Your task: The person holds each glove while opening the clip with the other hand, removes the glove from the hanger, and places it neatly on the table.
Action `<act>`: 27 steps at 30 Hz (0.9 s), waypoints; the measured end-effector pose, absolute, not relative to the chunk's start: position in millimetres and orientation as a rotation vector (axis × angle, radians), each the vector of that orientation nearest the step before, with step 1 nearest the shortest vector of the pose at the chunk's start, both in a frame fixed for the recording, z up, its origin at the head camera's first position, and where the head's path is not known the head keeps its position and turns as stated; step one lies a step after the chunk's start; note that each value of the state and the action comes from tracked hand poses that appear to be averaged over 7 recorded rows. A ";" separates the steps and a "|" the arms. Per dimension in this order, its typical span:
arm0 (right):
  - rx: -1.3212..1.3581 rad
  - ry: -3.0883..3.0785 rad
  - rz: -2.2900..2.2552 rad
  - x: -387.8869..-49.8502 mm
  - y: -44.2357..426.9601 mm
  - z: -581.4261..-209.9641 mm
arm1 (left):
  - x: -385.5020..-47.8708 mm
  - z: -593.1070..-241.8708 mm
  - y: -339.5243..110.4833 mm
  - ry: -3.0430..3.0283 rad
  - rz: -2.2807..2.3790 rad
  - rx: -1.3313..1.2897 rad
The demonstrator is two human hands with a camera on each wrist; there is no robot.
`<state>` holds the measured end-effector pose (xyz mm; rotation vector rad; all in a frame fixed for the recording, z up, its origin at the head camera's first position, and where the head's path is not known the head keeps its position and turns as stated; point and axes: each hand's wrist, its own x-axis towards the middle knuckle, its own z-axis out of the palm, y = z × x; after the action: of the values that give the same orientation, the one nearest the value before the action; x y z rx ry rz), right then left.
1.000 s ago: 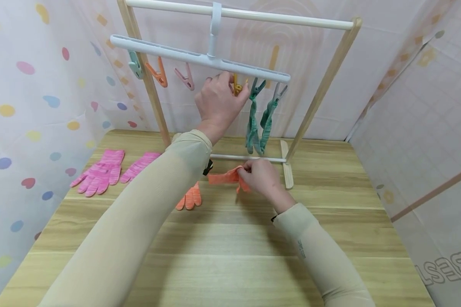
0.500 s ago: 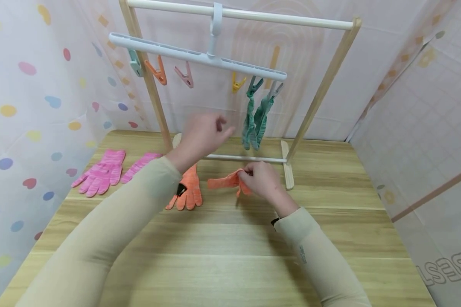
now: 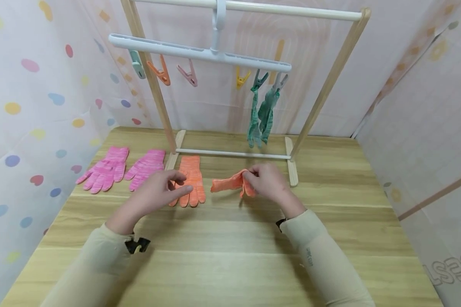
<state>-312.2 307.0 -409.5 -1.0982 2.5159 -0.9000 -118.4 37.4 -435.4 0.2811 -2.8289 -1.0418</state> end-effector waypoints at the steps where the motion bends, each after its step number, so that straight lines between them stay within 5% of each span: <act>1: -1.098 2.500 -0.910 -312.2 306.6 -408.5 | -112.8 -438.8 35.9 -2.798 -1.072 0.301; 18: -0.837 2.167 -1.166 -301.6 298.8 -404.2 | -83.5 -467.2 45.2 -2.593 -1.180 0.434; 27: -0.494 2.011 -1.313 -329.9 294.5 -422.4 | -83.3 -473.0 49.0 -2.612 -1.215 0.432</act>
<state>-329.9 294.5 -422.4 -0.4944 2.0108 -1.3129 -83.3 49.0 -473.0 0.4319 -2.6123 -1.2149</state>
